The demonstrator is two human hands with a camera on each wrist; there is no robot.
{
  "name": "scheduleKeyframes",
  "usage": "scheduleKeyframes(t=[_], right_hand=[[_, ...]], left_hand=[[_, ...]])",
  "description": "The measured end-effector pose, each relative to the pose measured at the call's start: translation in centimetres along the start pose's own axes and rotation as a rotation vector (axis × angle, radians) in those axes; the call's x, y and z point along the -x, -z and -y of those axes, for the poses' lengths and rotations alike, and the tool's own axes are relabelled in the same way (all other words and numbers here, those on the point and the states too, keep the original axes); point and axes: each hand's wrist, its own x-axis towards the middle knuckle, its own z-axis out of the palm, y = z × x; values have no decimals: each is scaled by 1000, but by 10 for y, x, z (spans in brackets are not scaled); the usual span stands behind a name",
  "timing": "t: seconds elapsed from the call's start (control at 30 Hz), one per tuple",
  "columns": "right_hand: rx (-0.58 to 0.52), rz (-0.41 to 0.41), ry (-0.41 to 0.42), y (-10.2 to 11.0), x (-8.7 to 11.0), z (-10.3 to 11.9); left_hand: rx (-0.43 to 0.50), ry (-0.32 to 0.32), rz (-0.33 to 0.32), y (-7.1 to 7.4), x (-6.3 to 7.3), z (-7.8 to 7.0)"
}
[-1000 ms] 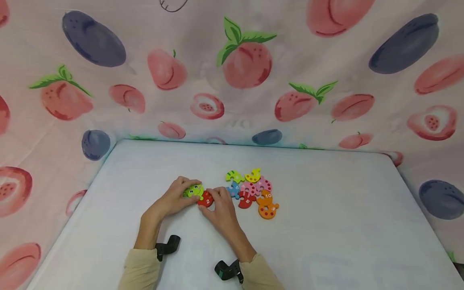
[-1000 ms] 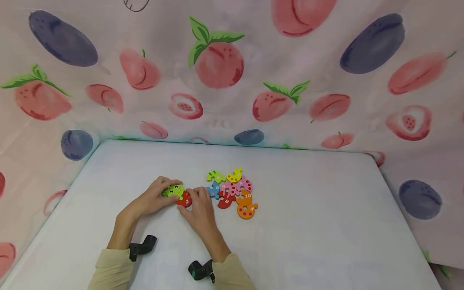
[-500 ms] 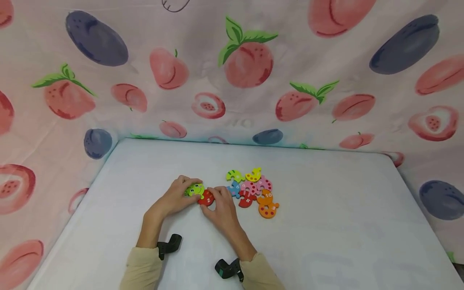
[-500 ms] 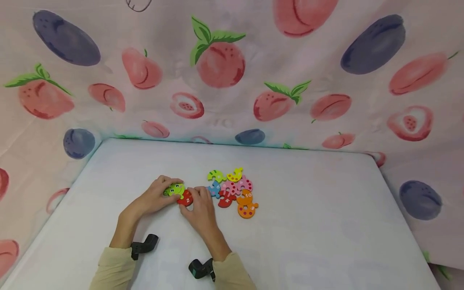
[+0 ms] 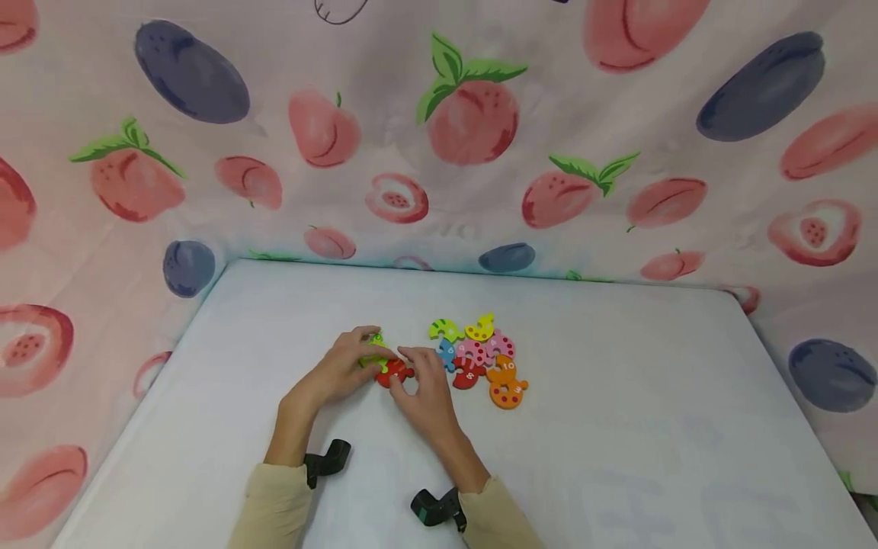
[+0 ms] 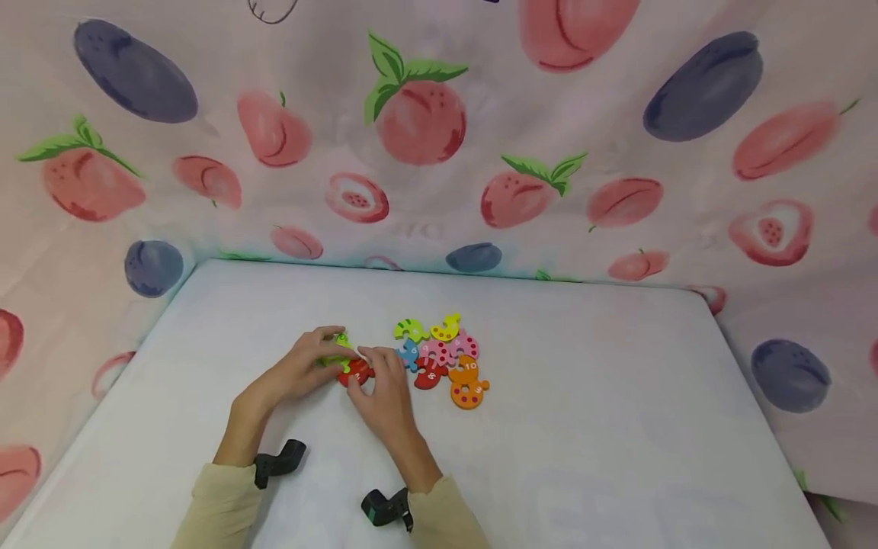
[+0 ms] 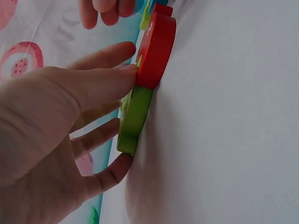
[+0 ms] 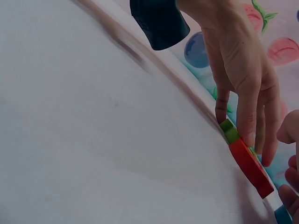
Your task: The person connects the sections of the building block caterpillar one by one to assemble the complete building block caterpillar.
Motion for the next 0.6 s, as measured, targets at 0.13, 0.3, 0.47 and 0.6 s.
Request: scheduleKeyframes(t=[0.13,0.3,0.47,0.6], right_hand=[[-8,-31,36,3,13,0],[-2,-66,47,14,29,-2],[71,-165,74,40,36,-15],[139,-258,23,64,43,-29]], left_hand=[[-73,-5,19,-4,7,-3],[-98,28,17,-4,12,-9],[-98,41,9,-4,6,-12],[-68,56,18,-5,2,-13]])
